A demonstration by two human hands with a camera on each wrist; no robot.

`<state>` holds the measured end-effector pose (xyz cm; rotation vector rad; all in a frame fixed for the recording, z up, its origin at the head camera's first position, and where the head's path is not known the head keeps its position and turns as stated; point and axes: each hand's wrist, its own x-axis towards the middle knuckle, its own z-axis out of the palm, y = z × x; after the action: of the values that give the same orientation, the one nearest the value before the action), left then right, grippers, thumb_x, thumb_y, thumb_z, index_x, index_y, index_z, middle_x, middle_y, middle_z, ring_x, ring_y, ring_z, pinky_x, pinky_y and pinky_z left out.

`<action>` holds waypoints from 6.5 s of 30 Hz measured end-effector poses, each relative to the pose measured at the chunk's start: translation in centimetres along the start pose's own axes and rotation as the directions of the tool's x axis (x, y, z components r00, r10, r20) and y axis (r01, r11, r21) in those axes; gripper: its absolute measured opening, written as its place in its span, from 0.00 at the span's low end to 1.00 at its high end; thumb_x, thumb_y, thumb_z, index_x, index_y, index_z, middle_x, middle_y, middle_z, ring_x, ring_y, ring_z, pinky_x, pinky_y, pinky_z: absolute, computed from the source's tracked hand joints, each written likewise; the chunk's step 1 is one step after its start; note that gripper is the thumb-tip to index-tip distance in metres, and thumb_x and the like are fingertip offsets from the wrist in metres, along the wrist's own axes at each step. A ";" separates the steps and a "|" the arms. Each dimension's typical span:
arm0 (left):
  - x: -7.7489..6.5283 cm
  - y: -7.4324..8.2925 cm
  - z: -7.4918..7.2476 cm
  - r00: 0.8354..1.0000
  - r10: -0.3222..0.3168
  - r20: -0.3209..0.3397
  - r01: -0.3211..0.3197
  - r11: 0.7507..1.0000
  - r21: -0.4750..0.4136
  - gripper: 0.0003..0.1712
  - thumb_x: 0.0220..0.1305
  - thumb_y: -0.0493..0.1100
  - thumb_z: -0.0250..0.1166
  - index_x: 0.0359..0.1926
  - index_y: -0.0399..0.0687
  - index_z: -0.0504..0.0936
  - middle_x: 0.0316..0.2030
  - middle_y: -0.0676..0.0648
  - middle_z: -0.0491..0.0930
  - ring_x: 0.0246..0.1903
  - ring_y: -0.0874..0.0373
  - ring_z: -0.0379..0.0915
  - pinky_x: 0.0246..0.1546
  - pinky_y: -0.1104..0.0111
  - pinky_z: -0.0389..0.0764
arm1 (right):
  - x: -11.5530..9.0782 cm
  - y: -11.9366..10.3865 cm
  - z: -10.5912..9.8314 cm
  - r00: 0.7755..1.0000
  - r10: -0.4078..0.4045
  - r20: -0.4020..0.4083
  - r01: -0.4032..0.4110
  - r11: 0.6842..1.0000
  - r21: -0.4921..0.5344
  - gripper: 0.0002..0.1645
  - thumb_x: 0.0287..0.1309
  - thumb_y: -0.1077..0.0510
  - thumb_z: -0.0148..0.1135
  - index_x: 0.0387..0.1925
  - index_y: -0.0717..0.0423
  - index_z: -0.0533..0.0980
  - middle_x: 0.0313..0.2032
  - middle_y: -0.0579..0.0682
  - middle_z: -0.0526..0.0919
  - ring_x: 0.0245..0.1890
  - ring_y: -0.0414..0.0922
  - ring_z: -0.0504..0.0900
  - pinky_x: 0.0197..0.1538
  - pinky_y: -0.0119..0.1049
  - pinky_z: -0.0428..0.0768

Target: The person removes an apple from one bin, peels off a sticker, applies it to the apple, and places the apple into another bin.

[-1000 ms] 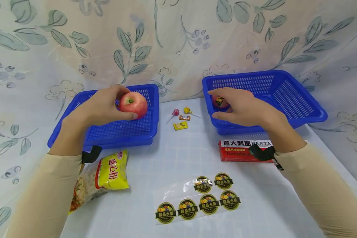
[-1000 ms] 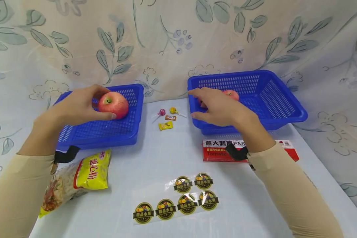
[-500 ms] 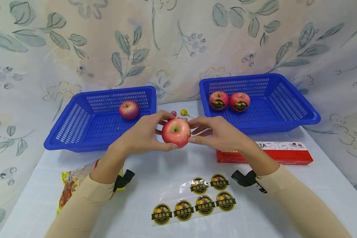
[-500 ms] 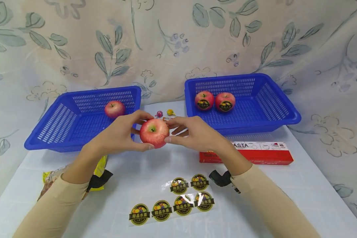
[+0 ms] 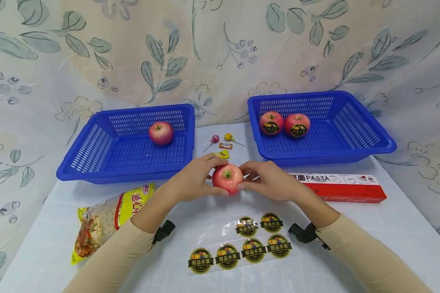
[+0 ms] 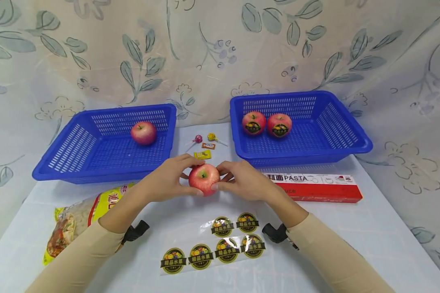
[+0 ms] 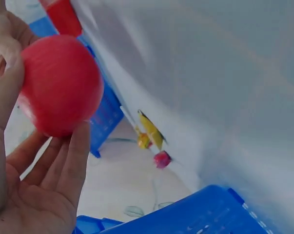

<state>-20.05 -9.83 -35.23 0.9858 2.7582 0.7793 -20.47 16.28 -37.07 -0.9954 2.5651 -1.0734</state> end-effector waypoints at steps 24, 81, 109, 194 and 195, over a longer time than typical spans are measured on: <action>-3.6 0.4 2.5 0.952 -0.276 0.133 0.255 0.955 0.152 0.26 0.62 0.56 0.73 0.48 0.42 0.79 0.39 0.46 0.79 0.41 0.53 0.74 0.48 0.60 0.79 | -2.6 0.7 0.8 0.999 0.049 0.001 -0.049 0.996 -0.080 0.26 0.66 0.49 0.69 0.56 0.65 0.79 0.49 0.57 0.88 0.46 0.47 0.89 0.47 0.38 0.87; -4.9 2.7 4.7 0.987 0.088 0.133 -0.065 0.984 -0.168 0.08 0.69 0.51 0.68 0.42 0.54 0.83 0.33 0.61 0.80 0.36 0.67 0.76 0.43 0.71 0.80 | -4.8 -1.2 2.3 0.979 -0.141 0.148 0.128 0.987 0.094 0.01 0.71 0.56 0.63 0.42 0.46 0.78 0.36 0.37 0.85 0.40 0.34 0.85 0.46 0.34 0.85; -3.3 1.5 4.4 0.977 0.049 -0.210 0.001 0.974 0.228 0.05 0.64 0.45 0.70 0.31 0.55 0.89 0.70 0.44 0.72 0.66 0.49 0.67 0.59 0.58 0.79 | -1.6 -1.1 3.1 0.967 -0.204 -0.153 0.158 0.950 -0.270 0.07 0.58 0.59 0.74 0.29 0.46 0.82 0.64 0.56 0.78 0.64 0.54 0.77 0.63 0.52 0.77; 2.2 0.3 1.5 0.999 -0.032 -0.020 0.026 0.966 -0.256 0.24 0.70 0.46 0.67 0.61 0.42 0.72 0.55 0.41 0.83 0.54 0.50 0.83 0.50 0.65 0.85 | -4.2 -2.2 -8.0 0.995 0.000 0.101 0.011 0.994 -0.106 0.50 0.45 0.45 0.84 0.68 0.43 0.68 0.60 0.41 0.78 0.56 0.42 0.80 0.53 0.38 0.85; 2.7 0.6 1.5 0.999 -0.033 -0.017 0.027 0.964 -0.264 0.26 0.71 0.46 0.67 0.64 0.43 0.70 0.55 0.41 0.83 0.54 0.51 0.83 0.50 0.65 0.85 | -4.2 -2.3 -8.8 0.995 0.010 0.096 -0.001 0.995 -0.101 0.50 0.45 0.45 0.85 0.67 0.42 0.68 0.59 0.41 0.78 0.56 0.42 0.80 0.54 0.38 0.85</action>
<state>-21.46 -7.13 -36.08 0.8849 2.5893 1.1219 -19.65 22.78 -29.46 -1.0364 2.5637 -0.8795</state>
